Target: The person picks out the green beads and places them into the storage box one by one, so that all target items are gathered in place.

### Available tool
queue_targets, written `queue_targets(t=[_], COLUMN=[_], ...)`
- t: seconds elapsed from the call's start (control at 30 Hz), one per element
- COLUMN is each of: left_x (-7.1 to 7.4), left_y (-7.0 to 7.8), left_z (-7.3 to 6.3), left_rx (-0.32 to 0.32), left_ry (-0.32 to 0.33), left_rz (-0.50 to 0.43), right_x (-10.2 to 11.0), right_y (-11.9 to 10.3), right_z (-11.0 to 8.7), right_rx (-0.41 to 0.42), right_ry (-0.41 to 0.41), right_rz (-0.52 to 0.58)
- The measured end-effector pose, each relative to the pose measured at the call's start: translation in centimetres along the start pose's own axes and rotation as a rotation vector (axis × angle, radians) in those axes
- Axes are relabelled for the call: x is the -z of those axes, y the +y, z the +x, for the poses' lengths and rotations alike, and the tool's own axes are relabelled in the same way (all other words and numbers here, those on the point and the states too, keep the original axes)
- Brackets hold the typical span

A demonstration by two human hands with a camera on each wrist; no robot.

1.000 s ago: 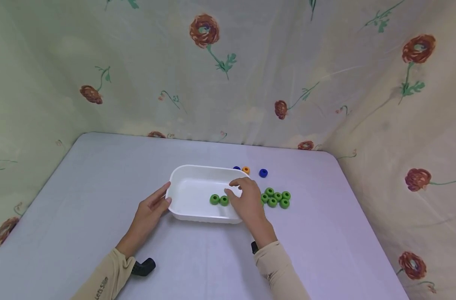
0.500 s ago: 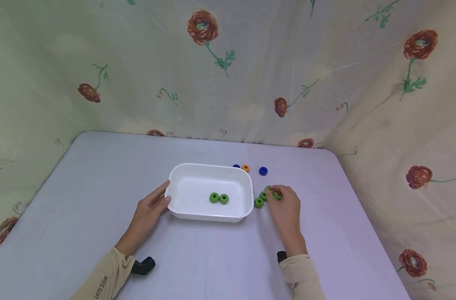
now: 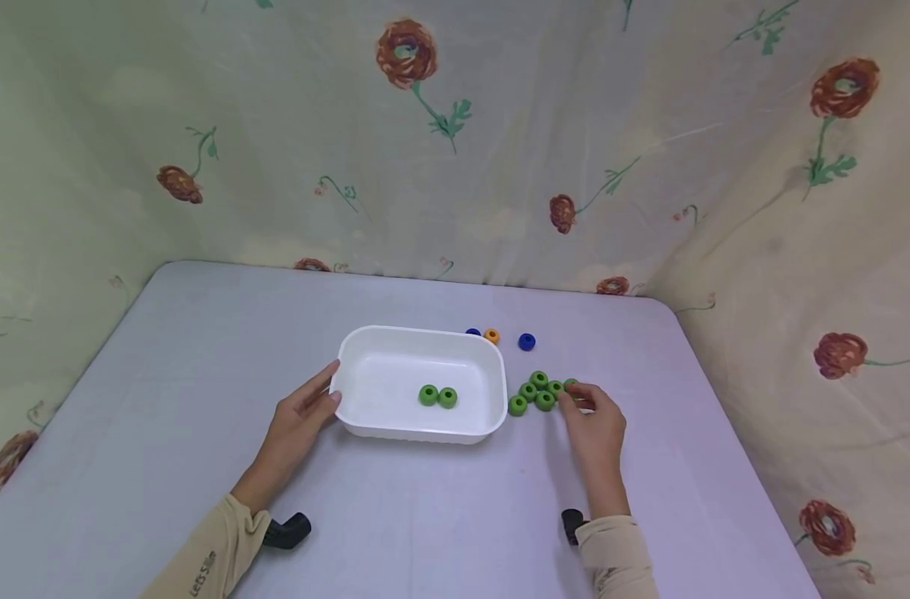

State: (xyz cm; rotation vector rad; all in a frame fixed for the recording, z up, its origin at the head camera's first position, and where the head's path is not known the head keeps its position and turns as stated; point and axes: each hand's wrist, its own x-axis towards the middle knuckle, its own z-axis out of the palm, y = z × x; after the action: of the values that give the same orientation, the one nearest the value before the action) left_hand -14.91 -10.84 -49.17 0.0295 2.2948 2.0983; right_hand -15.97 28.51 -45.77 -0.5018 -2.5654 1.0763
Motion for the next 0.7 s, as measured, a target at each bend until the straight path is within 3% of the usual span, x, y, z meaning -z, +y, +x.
queue_targets(t=[0.3,0.7], left_x=[0.0,0.0], left_y=[-0.1,-0.4], left_z=[0.0,0.1], left_rx=[-0.005,0.007], left_ry=[-0.005,-0.001], left_rz=[0.008,-0.019], right_x=[0.1,0.3], right_y=[1.1,2.5], right_z=[0.2,0.8], right_rx=[-0.045,-0.09], right_ry=[-0.073,-0.102], right_rz=[-0.049,-0.091])
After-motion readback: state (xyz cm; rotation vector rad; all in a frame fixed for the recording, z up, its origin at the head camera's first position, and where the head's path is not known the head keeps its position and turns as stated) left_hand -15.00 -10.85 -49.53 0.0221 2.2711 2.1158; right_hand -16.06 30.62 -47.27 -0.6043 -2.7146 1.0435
